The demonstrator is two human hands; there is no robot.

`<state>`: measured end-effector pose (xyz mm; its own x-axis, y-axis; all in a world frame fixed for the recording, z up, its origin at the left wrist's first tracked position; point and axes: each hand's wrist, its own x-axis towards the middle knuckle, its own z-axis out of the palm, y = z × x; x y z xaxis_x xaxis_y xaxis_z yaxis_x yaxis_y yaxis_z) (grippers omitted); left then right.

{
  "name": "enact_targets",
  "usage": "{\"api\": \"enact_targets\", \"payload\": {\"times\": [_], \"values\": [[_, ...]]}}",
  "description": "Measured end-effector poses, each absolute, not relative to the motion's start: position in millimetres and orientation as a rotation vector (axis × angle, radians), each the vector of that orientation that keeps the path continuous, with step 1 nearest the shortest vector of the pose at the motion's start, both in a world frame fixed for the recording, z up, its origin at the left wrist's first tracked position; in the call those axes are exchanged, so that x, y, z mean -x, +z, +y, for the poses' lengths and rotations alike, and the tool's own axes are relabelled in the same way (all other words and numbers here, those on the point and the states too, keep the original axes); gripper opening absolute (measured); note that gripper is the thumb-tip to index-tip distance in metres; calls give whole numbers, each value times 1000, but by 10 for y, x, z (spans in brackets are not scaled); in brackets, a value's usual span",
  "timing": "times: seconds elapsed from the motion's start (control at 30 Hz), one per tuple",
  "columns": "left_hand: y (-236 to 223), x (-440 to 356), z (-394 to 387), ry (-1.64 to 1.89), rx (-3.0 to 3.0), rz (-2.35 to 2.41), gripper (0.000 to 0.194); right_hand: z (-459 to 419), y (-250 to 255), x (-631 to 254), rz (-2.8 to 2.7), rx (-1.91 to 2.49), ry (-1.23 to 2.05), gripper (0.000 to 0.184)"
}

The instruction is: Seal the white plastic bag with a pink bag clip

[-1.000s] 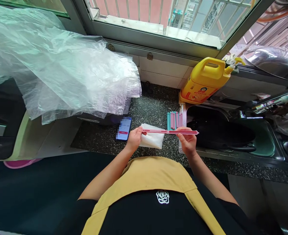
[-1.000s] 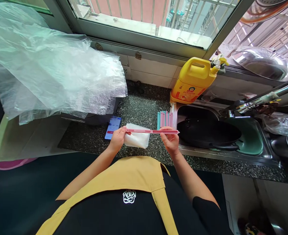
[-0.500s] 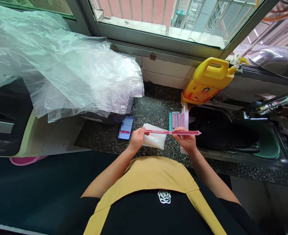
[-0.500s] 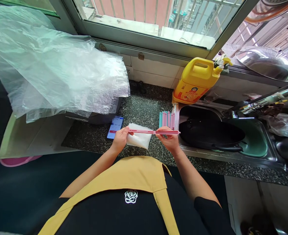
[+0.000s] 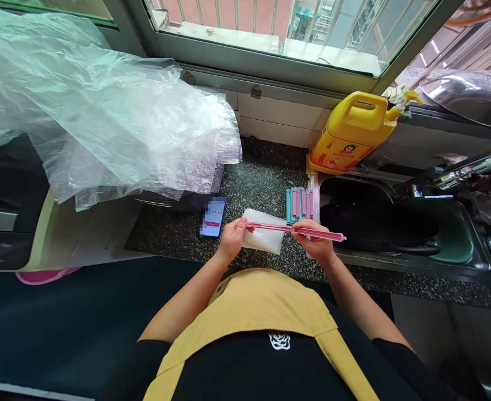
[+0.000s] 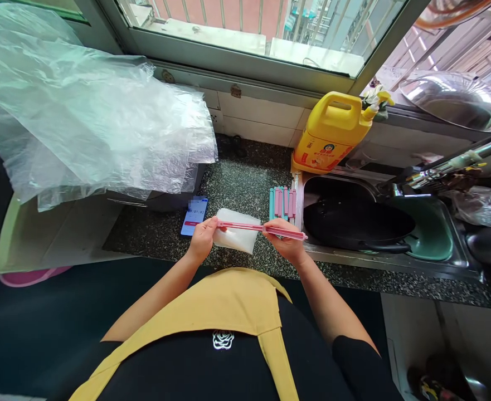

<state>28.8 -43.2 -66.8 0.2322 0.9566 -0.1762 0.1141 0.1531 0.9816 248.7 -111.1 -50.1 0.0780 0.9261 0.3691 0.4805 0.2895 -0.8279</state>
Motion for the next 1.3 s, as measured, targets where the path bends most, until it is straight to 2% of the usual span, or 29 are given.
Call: {"api": "enact_targets", "payload": {"times": [0.3, 0.53, 0.83, 0.9, 1.1, 1.2, 1.3], "values": [[-530, -283, -460, 865, -1352, 1059, 23, -1106, -701, -2661, -1156, 1418, 369, 10], [-497, -314, -503, 826, -1402, 1007, 19, -1128, -879, -2552, -1226, 1420, 468, 13], [-561, -369, -499, 862, -1415, 952, 14, -1142, -859, -2457, -1274, 1345, 561, 9], [-587, -376, -514, 882, -1372, 953, 21, -1144, -844, -2453, -1270, 1325, 573, 8], [-579, -428, -573, 877, -1153, 909, 84, -1161, -801, -2460, -1242, 1284, 603, 7], [-567, -474, -574, 881, -1015, 939, 96, -1171, -797, -2468, -1252, 1273, 596, 7], [-575, -520, -564, 857, -866, 966, 100, -1181, -794, -2470, -1268, 1272, 588, 6]]}}
